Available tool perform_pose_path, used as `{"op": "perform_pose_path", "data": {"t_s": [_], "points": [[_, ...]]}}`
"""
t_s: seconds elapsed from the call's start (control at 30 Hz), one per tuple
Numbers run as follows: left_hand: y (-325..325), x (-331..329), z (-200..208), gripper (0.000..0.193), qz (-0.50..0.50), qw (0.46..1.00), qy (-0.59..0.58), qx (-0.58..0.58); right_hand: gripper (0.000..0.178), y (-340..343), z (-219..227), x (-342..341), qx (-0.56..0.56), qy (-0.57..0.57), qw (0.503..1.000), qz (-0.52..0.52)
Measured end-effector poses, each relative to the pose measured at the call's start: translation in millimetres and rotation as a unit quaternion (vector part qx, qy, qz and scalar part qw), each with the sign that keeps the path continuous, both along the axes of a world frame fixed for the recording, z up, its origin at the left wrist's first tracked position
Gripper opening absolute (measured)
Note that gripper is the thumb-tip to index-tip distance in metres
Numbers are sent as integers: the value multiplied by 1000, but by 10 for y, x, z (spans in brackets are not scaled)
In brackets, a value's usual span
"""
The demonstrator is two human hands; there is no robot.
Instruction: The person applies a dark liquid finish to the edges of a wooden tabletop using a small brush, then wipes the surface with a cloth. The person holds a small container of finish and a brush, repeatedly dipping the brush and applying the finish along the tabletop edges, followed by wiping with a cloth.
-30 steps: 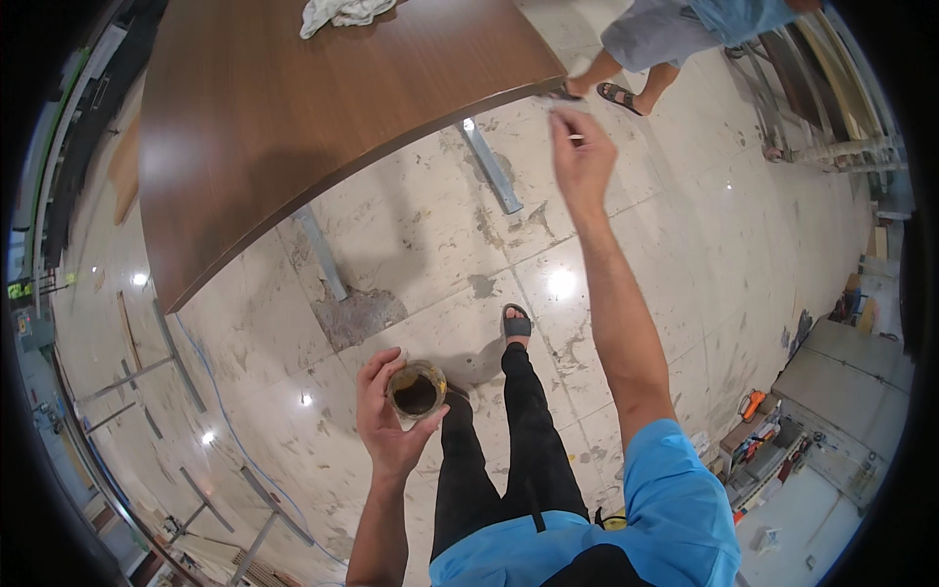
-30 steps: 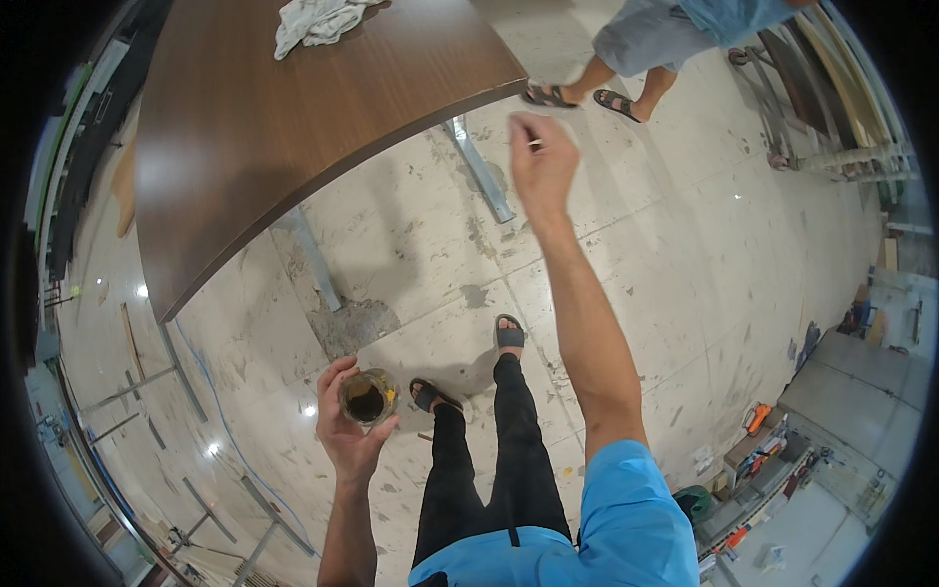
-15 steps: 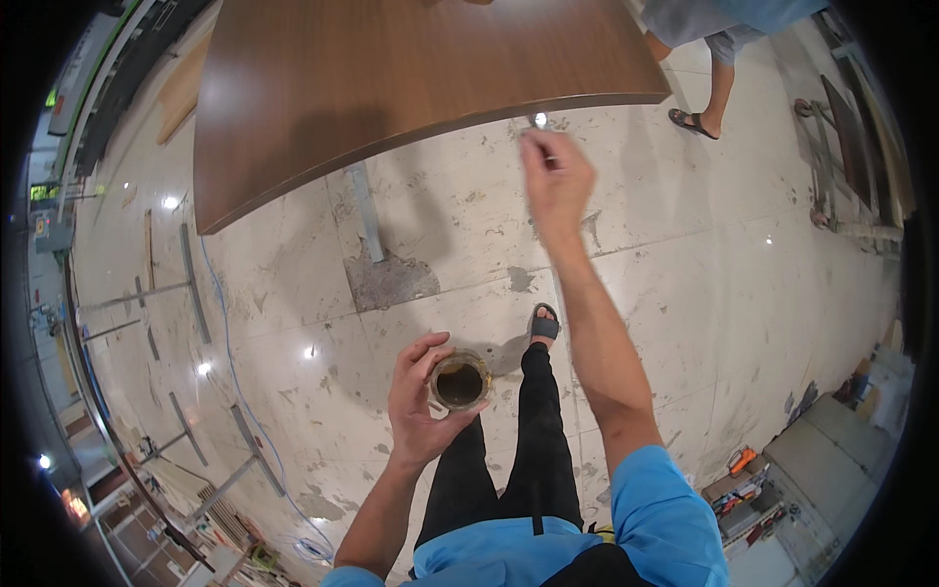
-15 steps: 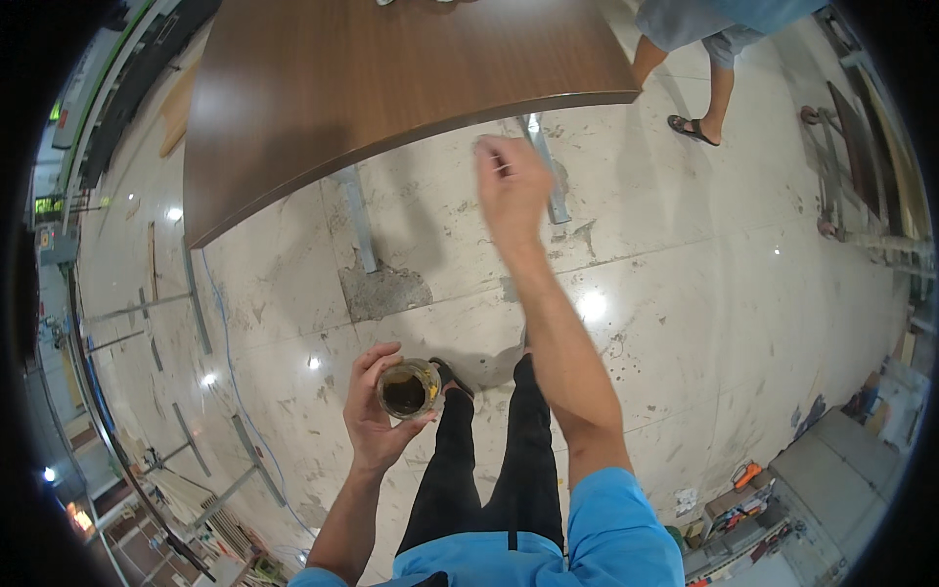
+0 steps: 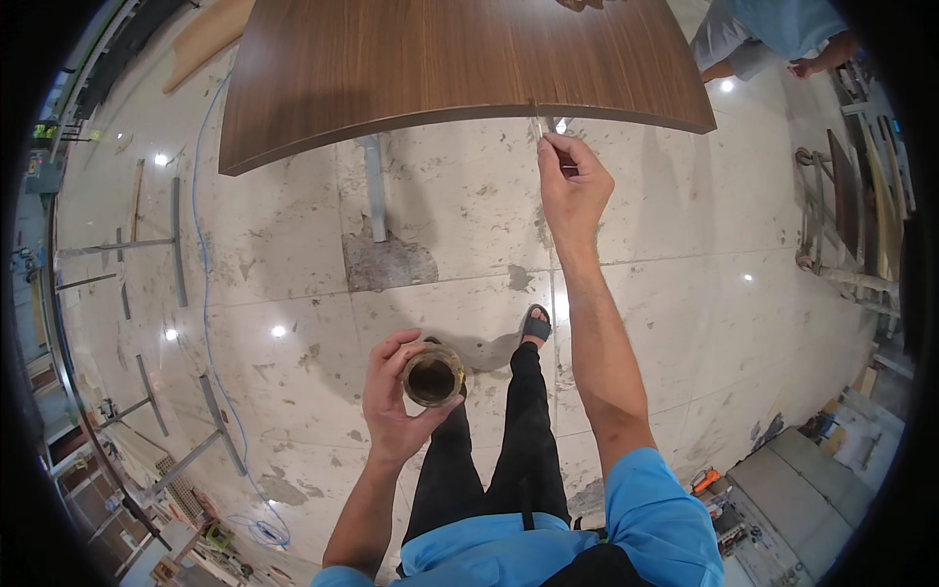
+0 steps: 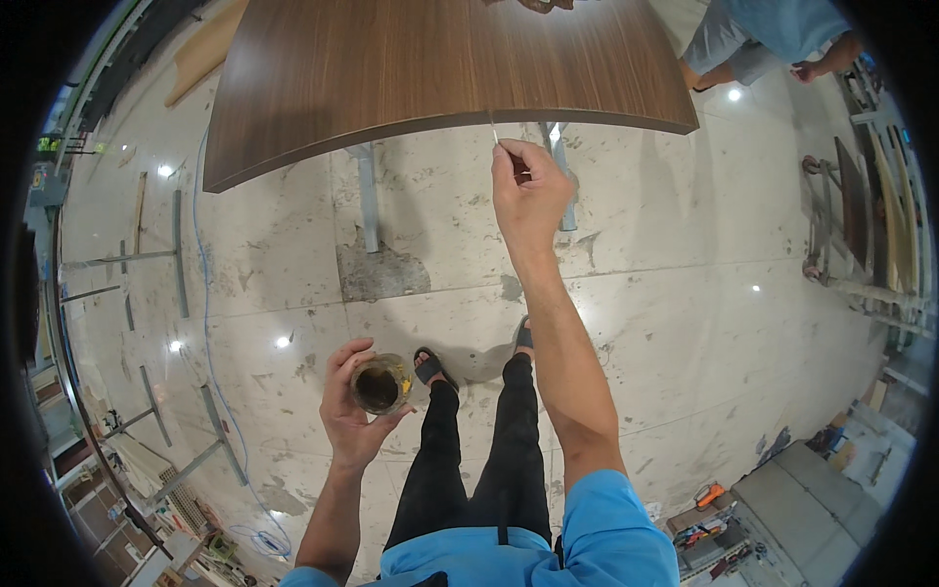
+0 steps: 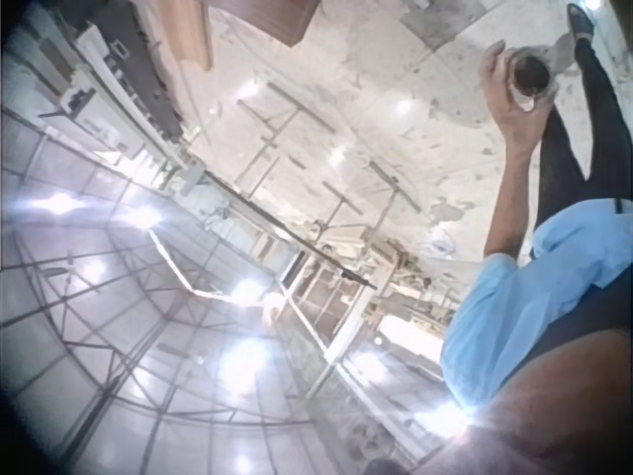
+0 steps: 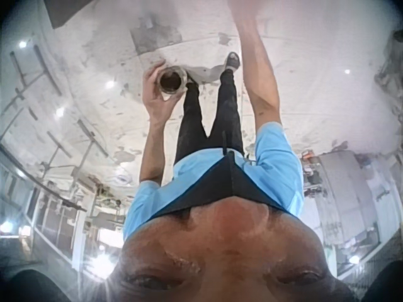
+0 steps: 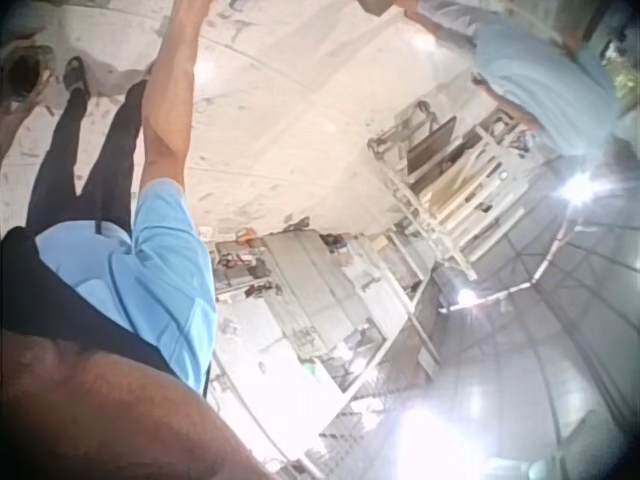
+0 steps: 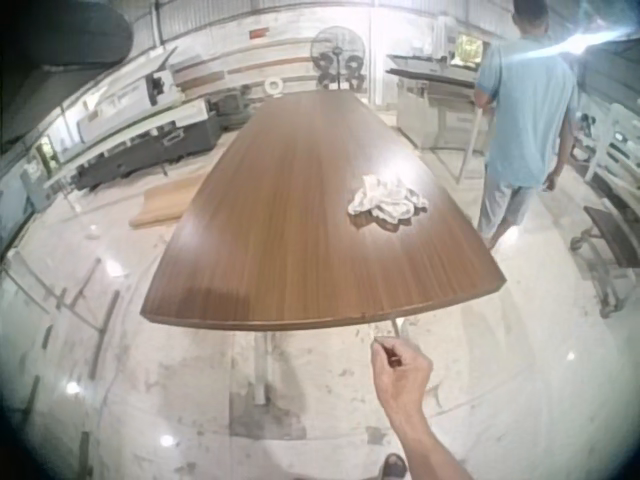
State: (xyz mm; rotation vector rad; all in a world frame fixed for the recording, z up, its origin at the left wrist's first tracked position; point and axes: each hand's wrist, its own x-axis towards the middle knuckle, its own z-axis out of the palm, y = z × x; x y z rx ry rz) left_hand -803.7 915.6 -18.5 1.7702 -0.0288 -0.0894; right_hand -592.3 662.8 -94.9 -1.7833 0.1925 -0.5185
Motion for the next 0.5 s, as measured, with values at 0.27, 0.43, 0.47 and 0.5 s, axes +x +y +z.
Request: {"op": "perform_pose_path", "data": {"t_s": [0.27, 0.43, 0.47, 0.5], "points": [[-21, -6, -51, 79, -5, 1000, -12, 8, 9, -55, 102, 34, 0, -15, 997, -73], [-135, 29, -43, 78, -10, 1000, -1, 7, 13, -377, 34, 33, -36, 4, 996, -77], [-156, 36, -40, 78, -11, 1000, -1, 3, 13, -484, 36, 21, -26, 11, 994, -102], [-178, 37, -35, 78, -11, 1000, -1, -2, 13, -595, 46, -4, -19, -14, 994, -104]]}}
